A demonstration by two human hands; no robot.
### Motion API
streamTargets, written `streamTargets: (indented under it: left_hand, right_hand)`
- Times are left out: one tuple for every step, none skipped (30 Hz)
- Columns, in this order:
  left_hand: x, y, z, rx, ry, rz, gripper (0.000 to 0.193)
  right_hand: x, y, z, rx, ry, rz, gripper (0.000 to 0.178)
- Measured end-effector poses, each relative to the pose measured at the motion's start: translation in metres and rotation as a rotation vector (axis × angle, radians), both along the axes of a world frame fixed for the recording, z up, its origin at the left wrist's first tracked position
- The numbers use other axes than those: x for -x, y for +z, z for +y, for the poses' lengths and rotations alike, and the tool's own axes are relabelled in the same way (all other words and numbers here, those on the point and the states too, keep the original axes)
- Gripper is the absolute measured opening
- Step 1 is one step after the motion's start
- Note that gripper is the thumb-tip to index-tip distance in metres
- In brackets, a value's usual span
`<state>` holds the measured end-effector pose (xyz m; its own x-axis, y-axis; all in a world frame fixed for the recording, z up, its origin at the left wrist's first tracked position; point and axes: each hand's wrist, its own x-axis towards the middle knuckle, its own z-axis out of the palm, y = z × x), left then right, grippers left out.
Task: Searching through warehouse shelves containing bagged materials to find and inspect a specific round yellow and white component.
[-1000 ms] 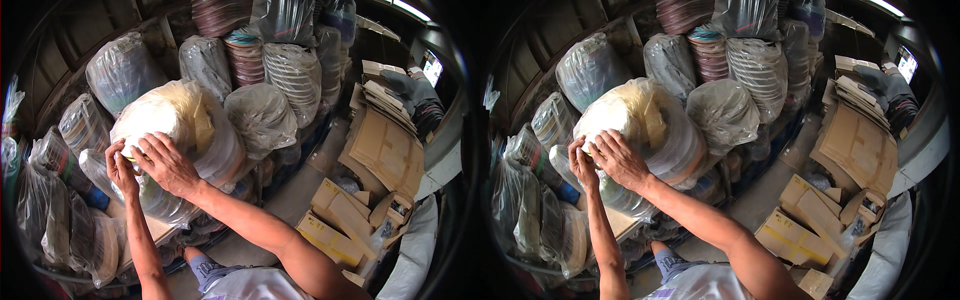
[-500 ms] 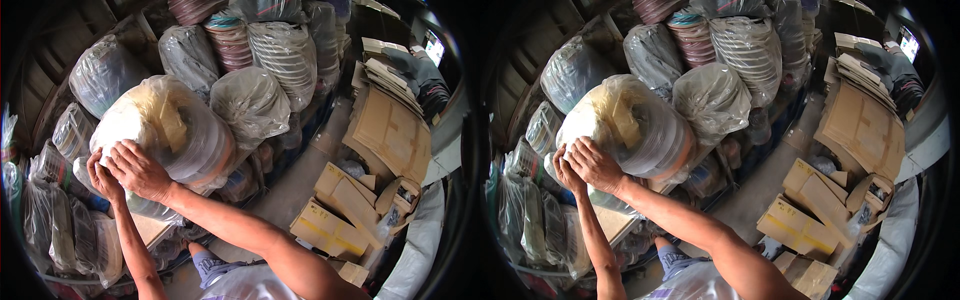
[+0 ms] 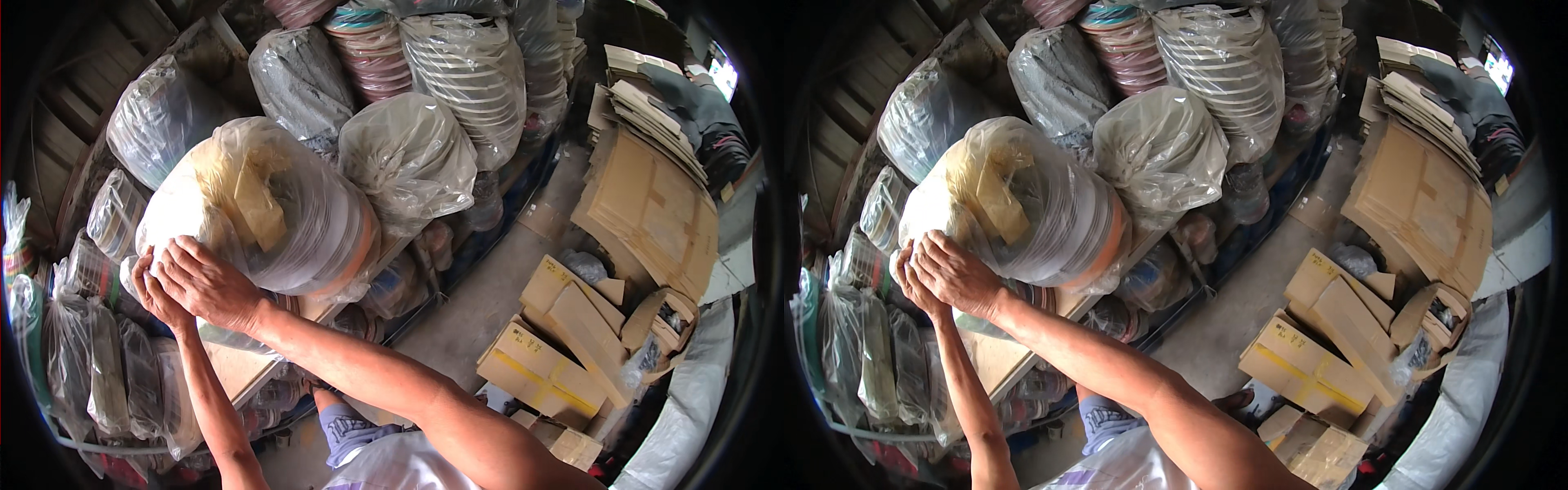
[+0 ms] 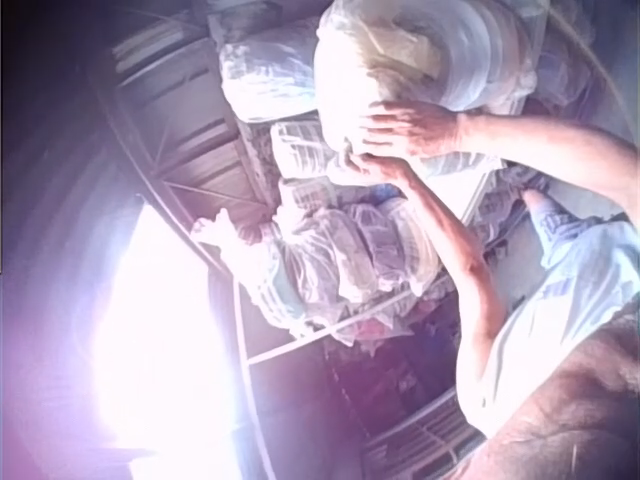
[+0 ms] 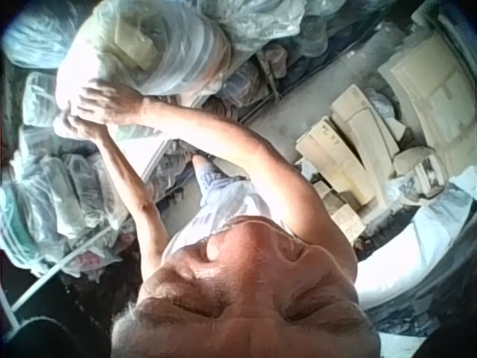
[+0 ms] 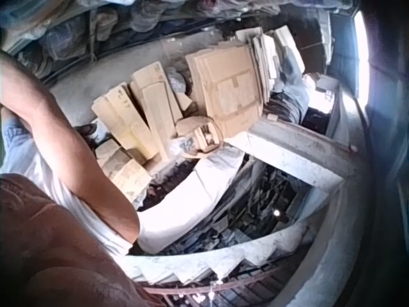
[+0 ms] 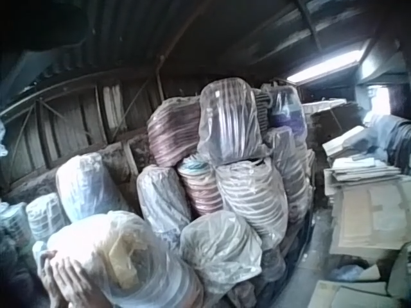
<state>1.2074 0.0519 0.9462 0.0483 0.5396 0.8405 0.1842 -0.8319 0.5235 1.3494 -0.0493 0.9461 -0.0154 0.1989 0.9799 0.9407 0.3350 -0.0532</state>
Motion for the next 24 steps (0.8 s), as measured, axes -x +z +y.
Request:
streamTargets:
  left_hand:
    - [0.001, 0.0, 0.0, -0.019, 0.033, 0.021, 0.026]
    - [0.0, 0.0, 0.0, -0.017, 0.039, 0.027, 0.026]
    - [-0.001, 0.0, -0.001, -0.01, 0.025, 0.007, 0.026]
    - [-0.003, 0.0, -0.002, -0.002, 0.011, -0.012, 0.027]
    - [-0.003, 0.0, -0.001, 0.003, 0.016, -0.003, 0.027]
    - [-0.001, -0.001, 0.002, -0.005, 0.002, -0.001, 0.027]
    - [0.002, -0.001, 0.005, -0.011, -0.011, 0.002, 0.027]
    - [0.004, -0.002, 0.008, -0.009, -0.012, -0.003, 0.026]
    - [0.008, -0.004, 0.013, -0.007, -0.039, -0.027, 0.026]
    - [0.006, -0.004, 0.013, -0.018, -0.036, -0.008, 0.025]
    - [0.005, -0.003, 0.012, -0.028, -0.035, 0.011, 0.025]
    - [0.005, -0.003, 0.011, -0.019, -0.033, 0.023, 0.025]
    - [0.004, -0.003, 0.01, -0.042, 0.013, 0.065, 0.024]
    - [0.003, -0.003, 0.009, -0.066, 0.058, 0.106, 0.024]
    - [0.003, -0.002, 0.009, -0.059, 0.056, 0.116, 0.024]
    - [0.006, -0.001, 0.009, -0.088, 0.102, 0.176, 0.023]
    - [0.007, 0.002, 0.008, -0.117, 0.147, 0.236, 0.023]
    - [0.006, 0.003, 0.005, -0.141, 0.158, 0.244, 0.024]
    - [0.007, 0.002, 0.004, -0.136, 0.162, 0.262, 0.024]
    - [0.009, 0.002, 0.004, -0.218, 0.226, 0.341, 0.025]
    - [0.009, 0.002, 0.004, -0.301, 0.288, 0.421, 0.026]
    - [0.008, 0.003, 0.003, -0.384, 0.345, 0.483, 0.029]
    - [0.008, 0.002, 0.003, -0.38, 0.345, 0.493, 0.029]
    - [0.008, 0.001, 0.004, -0.341, 0.324, 0.445, 0.028]
  right_hand:
    - [0.0, 0.0, 0.0, 0.017, -0.014, -0.007, 0.039]
    - [0.001, 0.0, 0.001, 0.019, -0.008, -0.001, 0.039]
    - [0.001, -0.001, 0.001, 0.012, -0.01, -0.004, 0.039]
    - [0.0, -0.001, 0.001, 0.005, -0.013, -0.006, 0.039]
    - [-0.001, -0.001, 0.002, 0.01, -0.008, 0.003, 0.039]
    - [-0.002, -0.001, 0.003, -0.001, -0.015, 0.0, 0.038]
    - [-0.002, -0.001, 0.003, -0.012, -0.021, -0.001, 0.038]
    - [-0.001, -0.001, 0.003, -0.02, -0.033, 0.006, 0.036]
    - [-0.001, -0.001, 0.004, -0.013, -0.026, 0.018, 0.036]
    - [-0.001, -0.002, 0.006, -0.022, -0.03, 0.015, 0.035]
    - [-0.001, -0.003, 0.007, -0.031, -0.035, 0.012, 0.034]
    - [0.0, -0.003, 0.009, -0.05, -0.058, 0.024, 0.031]
    - [0.0, -0.003, 0.009, -0.041, -0.058, 0.035, 0.031]
    - [0.0, -0.002, 0.009, -0.052, -0.066, 0.03, 0.03]
    - [0.0, -0.002, 0.009, -0.062, -0.075, 0.023, 0.028]
    - [0.001, -0.001, 0.009, -0.081, -0.093, 0.039, 0.026]
    - [0.002, -0.001, 0.009, -0.075, -0.092, 0.048, 0.026]
    - [0.003, 0.0, 0.008, -0.08, -0.101, 0.04, 0.026]
    - [0.004, -0.002, 0.009, -0.084, -0.105, 0.042, 0.026]
    - [0.004, -0.003, 0.009, -0.087, -0.123, 0.033, 0.025]
    - [0.004, -0.005, 0.01, -0.079, -0.118, 0.05, 0.025]
    - [0.005, -0.005, 0.009, -0.081, -0.121, 0.054, 0.025]
    - [0.006, -0.005, 0.009, -0.083, -0.124, 0.059, 0.025]
    - [0.007, -0.005, 0.009, -0.087, -0.153, 0.049, 0.024]
